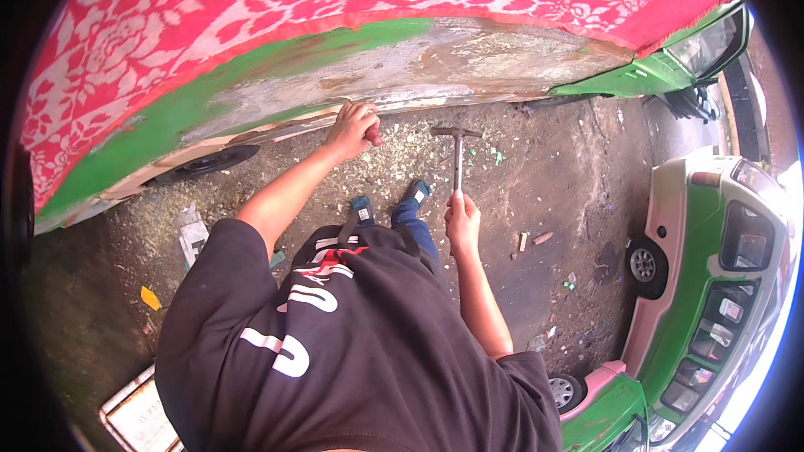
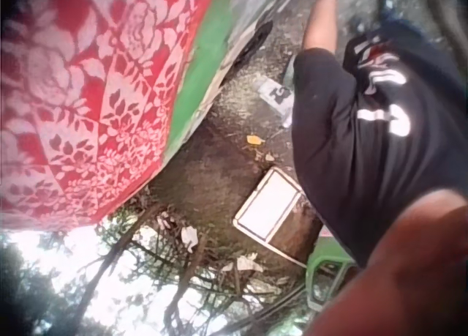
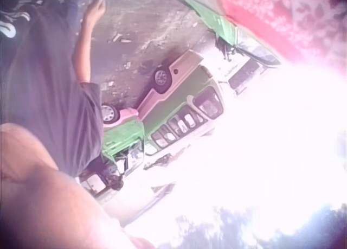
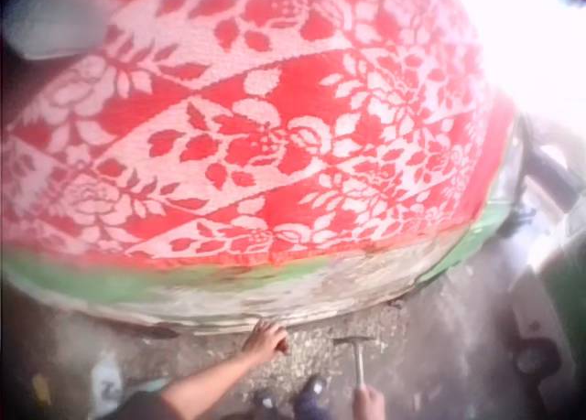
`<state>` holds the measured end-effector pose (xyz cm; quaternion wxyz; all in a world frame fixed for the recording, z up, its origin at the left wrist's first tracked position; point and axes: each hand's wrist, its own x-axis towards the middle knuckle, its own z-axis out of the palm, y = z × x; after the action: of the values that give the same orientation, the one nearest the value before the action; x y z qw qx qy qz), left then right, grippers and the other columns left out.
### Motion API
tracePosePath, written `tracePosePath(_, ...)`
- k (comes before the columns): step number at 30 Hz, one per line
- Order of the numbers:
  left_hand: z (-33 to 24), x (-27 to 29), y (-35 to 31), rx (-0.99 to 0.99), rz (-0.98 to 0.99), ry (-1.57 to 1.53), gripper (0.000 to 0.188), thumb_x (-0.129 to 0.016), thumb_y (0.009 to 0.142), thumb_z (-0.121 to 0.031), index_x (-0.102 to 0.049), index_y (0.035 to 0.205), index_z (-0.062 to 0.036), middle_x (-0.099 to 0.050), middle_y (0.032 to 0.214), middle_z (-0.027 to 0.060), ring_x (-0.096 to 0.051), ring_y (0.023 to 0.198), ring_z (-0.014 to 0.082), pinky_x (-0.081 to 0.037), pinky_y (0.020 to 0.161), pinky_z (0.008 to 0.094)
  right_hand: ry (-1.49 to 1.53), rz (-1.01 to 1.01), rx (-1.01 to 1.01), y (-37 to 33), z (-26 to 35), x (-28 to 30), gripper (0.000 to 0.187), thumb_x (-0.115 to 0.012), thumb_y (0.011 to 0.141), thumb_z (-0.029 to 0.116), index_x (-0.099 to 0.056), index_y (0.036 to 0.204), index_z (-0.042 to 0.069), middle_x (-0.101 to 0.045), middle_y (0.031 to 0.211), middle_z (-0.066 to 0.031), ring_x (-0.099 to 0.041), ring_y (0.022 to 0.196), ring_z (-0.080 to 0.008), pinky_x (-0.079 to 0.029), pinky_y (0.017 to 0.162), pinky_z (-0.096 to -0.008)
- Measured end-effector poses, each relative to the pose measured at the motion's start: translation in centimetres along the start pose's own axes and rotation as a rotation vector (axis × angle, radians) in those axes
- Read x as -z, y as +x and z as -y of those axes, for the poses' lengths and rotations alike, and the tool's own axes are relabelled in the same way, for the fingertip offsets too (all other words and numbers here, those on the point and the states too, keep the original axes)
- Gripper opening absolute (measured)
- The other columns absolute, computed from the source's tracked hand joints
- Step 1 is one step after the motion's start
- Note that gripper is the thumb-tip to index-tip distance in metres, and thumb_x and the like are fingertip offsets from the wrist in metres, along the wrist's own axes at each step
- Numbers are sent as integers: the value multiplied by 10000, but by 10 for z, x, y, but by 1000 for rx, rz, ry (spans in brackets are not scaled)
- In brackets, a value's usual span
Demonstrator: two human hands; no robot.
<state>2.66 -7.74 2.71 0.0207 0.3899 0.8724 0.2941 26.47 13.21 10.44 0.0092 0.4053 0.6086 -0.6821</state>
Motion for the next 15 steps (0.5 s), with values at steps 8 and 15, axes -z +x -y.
tracePosePath(8, 2, -9, -48, 273, -132, -215, 281, -713, 786, -151, -669, 1063, -165, -567, 1182, 62, -591, 1076, 298, -493, 897, 416, -116, -45, 52, -13, 34, 12, 365, -472, 1019, 398, -508, 799, 110, -344, 542, 82, -280, 415, -25, -199, 361, -227)
tracePosePath(15, 2, -14, -67, 317, -338, -412, 227, -646, 799, -40, -653, 1016, -106, -605, 1033, 97, -621, 954, 284, -501, 810, 384, -105, 23, 75, -13, 54, 9, 360, -474, 1019, 401, -509, 807, 112, -345, 543, 87, -277, 416, -20, -194, 366, -224)
